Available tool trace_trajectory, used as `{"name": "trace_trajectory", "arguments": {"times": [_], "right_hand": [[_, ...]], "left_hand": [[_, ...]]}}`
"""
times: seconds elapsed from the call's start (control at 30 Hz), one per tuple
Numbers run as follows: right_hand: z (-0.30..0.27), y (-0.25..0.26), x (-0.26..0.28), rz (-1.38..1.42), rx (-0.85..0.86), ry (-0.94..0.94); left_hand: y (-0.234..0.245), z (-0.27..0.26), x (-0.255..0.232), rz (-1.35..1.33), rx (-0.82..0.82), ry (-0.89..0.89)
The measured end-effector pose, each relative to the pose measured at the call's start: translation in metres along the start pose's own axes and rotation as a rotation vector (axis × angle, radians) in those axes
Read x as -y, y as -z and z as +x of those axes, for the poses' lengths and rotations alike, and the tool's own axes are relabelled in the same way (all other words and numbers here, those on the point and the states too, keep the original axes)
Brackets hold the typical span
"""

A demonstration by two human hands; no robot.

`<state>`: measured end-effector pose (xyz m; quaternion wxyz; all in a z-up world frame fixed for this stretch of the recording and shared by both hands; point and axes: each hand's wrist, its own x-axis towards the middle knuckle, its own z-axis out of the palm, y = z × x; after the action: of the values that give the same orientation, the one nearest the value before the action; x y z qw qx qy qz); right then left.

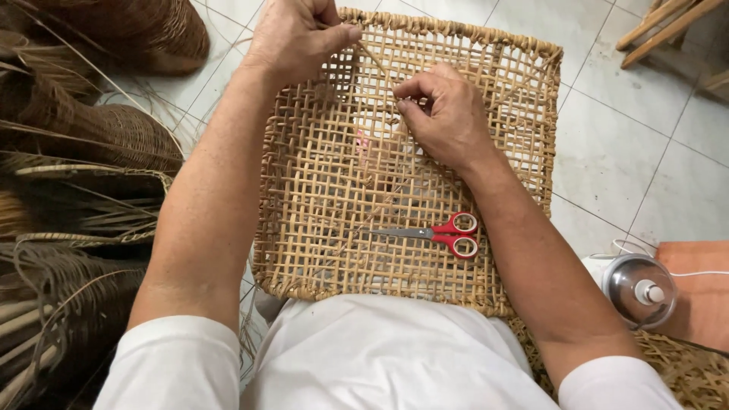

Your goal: Weaving thin rattan strips into a rectangular frame to create a mesh pattern for a basket or furniture component.

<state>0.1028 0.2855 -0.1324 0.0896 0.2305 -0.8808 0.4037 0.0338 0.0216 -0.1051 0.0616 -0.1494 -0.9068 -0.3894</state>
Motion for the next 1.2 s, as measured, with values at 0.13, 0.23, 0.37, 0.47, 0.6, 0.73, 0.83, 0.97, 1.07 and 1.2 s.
{"name": "trace_trajectory", "arguments": {"times": [0.13,0.23,0.37,0.47,0.6,0.73,0.83,0.97,1.07,1.2], "right_hand": [[0.0,-0.001,-0.002,0.011,0.005,-0.001],[0.0,-0.003,-0.003,-0.008,-0.002,0.006],[0.0,-0.003,-0.004,-0.044,-0.007,0.04],[0.001,-0.003,-0.004,-0.047,-0.004,0.032],[0.001,-0.005,-0.003,-0.094,0.007,0.001],[0.005,-0.005,-0.002,-0.116,0.023,0.016],[0.009,-0.008,-0.001,-0.19,0.016,0.096],[0.008,-0.007,-0.001,-0.242,0.034,0.068],[0.006,-0.005,0.001,-0.201,0.031,0.084],[0.005,0.008,0.009,0.003,0.007,0.001]], "left_hand": [[-0.001,0.002,0.006,-0.018,0.0,-0.032],[-0.007,0.006,0.014,-0.03,-0.038,-0.099],[-0.017,0.016,0.021,0.125,-0.174,-0.201],[-0.022,0.027,0.015,0.312,-0.28,-0.354],[-0.022,0.037,0.009,0.251,-0.234,-0.423],[-0.02,0.035,0.009,0.097,-0.136,-0.248],[-0.015,0.032,0.008,0.089,0.01,-0.026],[-0.016,0.034,0.009,0.103,-0.071,-0.177],[-0.018,0.036,0.011,0.1,-0.089,-0.146],[-0.002,0.044,0.009,0.23,-0.092,-0.36]]}}
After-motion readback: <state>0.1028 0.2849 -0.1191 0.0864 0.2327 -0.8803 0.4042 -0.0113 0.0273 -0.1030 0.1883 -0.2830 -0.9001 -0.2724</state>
